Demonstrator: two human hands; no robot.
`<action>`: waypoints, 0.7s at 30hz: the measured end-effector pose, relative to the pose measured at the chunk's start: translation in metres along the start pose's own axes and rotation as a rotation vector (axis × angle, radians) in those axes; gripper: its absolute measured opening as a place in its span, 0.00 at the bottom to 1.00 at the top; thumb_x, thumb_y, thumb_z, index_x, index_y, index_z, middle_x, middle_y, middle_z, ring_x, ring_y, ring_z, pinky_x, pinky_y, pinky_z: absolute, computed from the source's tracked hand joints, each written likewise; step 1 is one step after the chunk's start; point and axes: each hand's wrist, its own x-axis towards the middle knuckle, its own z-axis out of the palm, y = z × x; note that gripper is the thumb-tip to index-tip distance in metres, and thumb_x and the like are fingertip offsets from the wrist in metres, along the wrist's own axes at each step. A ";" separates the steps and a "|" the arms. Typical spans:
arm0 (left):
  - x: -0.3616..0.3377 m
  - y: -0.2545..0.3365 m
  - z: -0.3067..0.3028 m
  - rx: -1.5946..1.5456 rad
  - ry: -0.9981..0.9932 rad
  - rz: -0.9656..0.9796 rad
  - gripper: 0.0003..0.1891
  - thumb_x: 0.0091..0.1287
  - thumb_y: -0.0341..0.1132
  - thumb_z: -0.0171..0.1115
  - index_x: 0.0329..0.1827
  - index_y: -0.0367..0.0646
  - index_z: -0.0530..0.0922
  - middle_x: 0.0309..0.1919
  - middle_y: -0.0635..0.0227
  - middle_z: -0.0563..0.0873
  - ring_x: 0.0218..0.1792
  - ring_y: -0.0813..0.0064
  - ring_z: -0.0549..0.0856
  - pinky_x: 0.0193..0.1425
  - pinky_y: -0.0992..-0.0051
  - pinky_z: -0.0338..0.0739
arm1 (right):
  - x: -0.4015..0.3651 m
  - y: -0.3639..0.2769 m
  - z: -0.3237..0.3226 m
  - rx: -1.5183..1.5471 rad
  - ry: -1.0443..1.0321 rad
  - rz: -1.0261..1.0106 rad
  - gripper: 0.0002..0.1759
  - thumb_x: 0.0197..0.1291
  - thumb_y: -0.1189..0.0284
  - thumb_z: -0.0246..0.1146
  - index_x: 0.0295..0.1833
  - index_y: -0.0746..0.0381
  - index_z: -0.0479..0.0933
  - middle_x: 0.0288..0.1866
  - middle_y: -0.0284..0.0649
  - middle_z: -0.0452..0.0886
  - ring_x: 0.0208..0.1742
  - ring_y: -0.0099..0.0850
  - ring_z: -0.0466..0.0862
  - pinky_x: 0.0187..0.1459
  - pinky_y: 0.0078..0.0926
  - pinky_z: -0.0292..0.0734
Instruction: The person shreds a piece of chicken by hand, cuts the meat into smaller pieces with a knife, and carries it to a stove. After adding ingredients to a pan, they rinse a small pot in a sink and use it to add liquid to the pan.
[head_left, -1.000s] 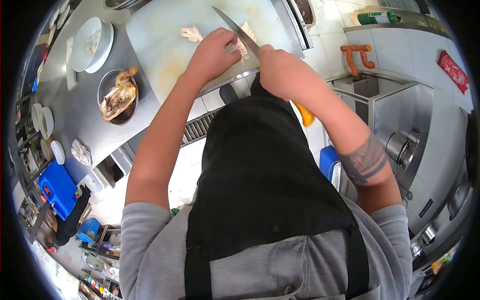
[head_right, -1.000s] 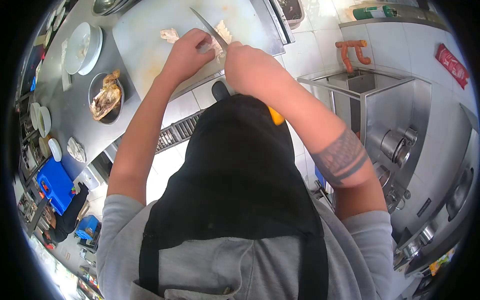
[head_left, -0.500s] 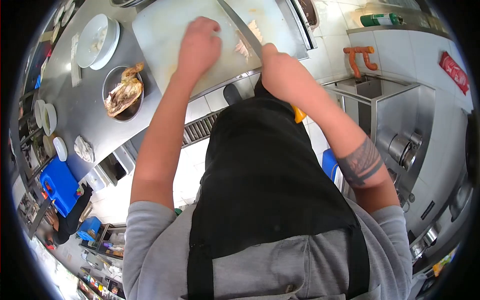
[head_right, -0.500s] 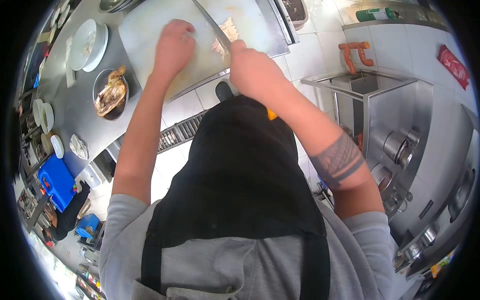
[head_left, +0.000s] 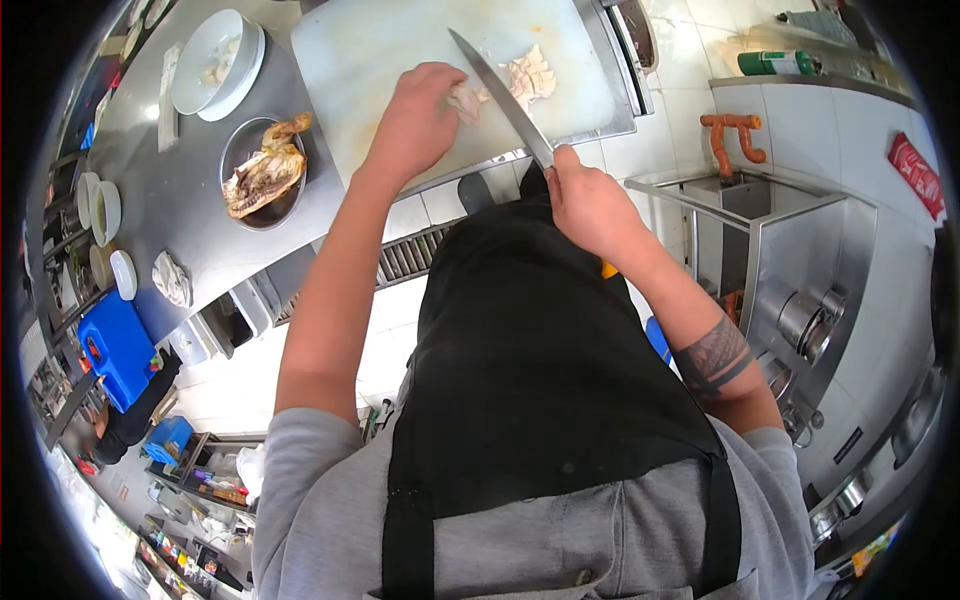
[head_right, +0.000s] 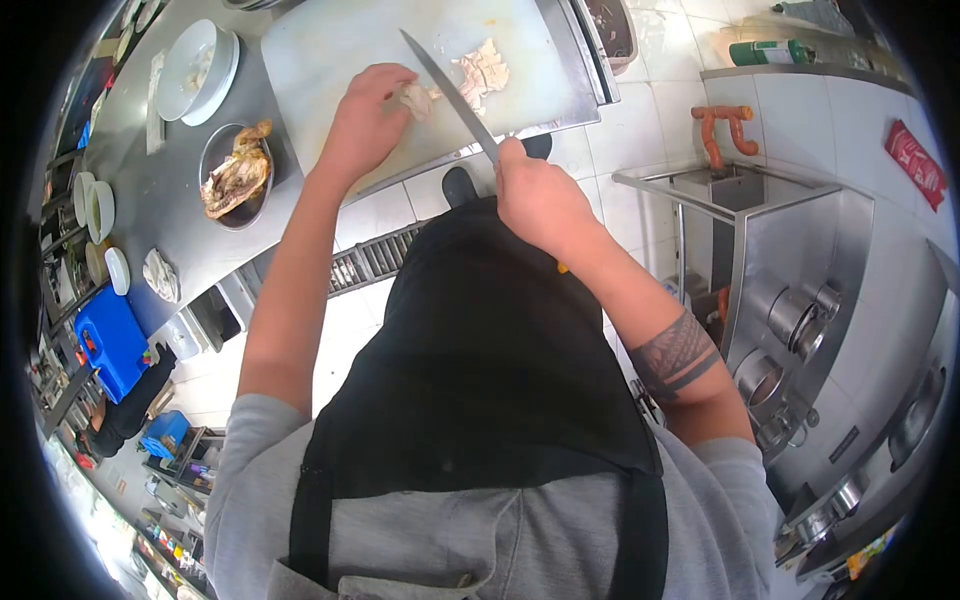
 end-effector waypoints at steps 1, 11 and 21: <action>-0.002 0.001 0.002 -0.004 0.104 -0.070 0.17 0.66 0.27 0.66 0.59 0.41 0.84 0.59 0.61 0.86 0.63 0.56 0.82 0.68 0.61 0.80 | -0.001 -0.004 -0.003 -0.023 -0.016 -0.012 0.09 0.76 0.72 0.54 0.46 0.69 0.67 0.31 0.63 0.85 0.35 0.63 0.87 0.38 0.61 0.81; -0.006 -0.001 0.010 0.036 0.092 -0.012 0.11 0.70 0.34 0.67 0.52 0.41 0.85 0.56 0.62 0.87 0.58 0.56 0.85 0.63 0.62 0.82 | -0.007 -0.038 -0.054 -0.277 -0.187 -0.016 0.10 0.68 0.79 0.53 0.52 0.69 0.72 0.35 0.60 0.87 0.41 0.58 0.90 0.43 0.57 0.84; -0.004 -0.007 0.004 -0.040 0.013 -0.031 0.10 0.71 0.35 0.67 0.50 0.40 0.86 0.50 0.61 0.88 0.50 0.56 0.88 0.58 0.64 0.84 | 0.046 -0.016 -0.003 -0.111 -0.066 -0.091 0.09 0.68 0.79 0.52 0.51 0.71 0.69 0.38 0.63 0.86 0.44 0.63 0.88 0.47 0.60 0.82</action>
